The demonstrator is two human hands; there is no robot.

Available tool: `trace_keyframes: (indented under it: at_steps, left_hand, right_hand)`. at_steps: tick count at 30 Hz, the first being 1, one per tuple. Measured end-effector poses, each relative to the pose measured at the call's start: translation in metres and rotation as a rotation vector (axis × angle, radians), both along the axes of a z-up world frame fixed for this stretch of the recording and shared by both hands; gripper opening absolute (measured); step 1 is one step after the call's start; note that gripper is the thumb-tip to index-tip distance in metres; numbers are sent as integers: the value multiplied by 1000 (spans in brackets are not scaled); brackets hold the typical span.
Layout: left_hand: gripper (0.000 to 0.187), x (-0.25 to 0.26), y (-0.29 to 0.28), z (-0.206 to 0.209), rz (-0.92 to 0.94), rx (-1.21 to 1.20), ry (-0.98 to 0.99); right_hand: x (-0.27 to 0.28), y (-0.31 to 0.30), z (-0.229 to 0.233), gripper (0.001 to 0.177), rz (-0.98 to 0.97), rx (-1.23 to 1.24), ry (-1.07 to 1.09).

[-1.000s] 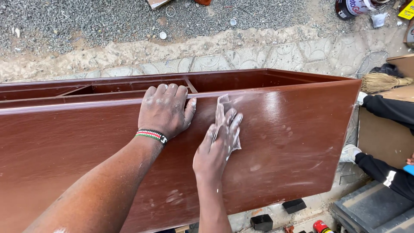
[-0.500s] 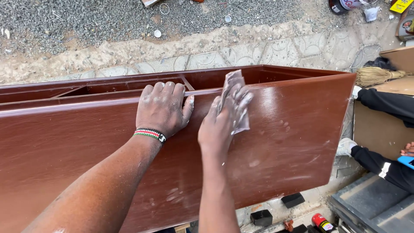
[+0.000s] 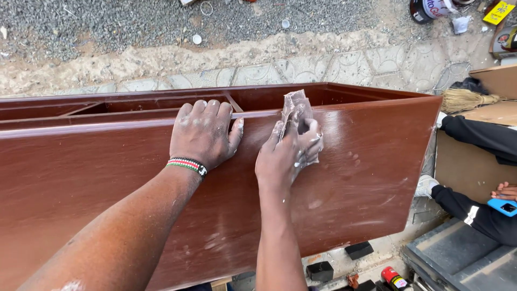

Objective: The person sands a reddish-brown wooden surface using a sanding block held in their right hand. They move the block back and forth across the flat surface and along the edges to smooth the wood.

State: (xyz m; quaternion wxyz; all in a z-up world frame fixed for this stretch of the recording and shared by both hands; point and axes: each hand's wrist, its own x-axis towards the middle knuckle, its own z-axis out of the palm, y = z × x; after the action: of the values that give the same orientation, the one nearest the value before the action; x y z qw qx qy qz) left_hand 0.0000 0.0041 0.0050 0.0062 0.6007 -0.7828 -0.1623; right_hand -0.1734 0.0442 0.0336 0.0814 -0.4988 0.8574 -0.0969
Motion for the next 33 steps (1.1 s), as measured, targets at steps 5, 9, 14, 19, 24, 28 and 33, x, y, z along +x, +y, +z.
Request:
trace_keyframes:
  at_steps: [5, 9, 14, 19, 24, 28, 33]
  left_hand:
    - [50, -2, -3, 0, -7, -50, 1]
    - [49, -2, 0, -1, -12, -43, 13]
    - [50, -1, -2, -1, -15, -79, 5]
    - [49, 1, -2, -4, -6, -88, 12]
    - [48, 2, 0, -7, -20, -138, 1]
    - [47, 1, -2, -5, -37, -130, 13]
    - [47, 3, -1, -5, -47, -96, 5]
  right_hand:
    - [20, 69, 19, 52, 35, 127, -115]
    - [29, 26, 40, 48, 137, -34, -131]
    - [34, -18, 67, 55, 93, 87, -284]
    - [26, 75, 1, 63, -42, 285, -408]
    - [36, -14, 51, 66, 65, 103, -361]
    - [44, 10, 65, 68, -64, 163, -441]
    - [37, 15, 49, 72, -41, 93, -484]
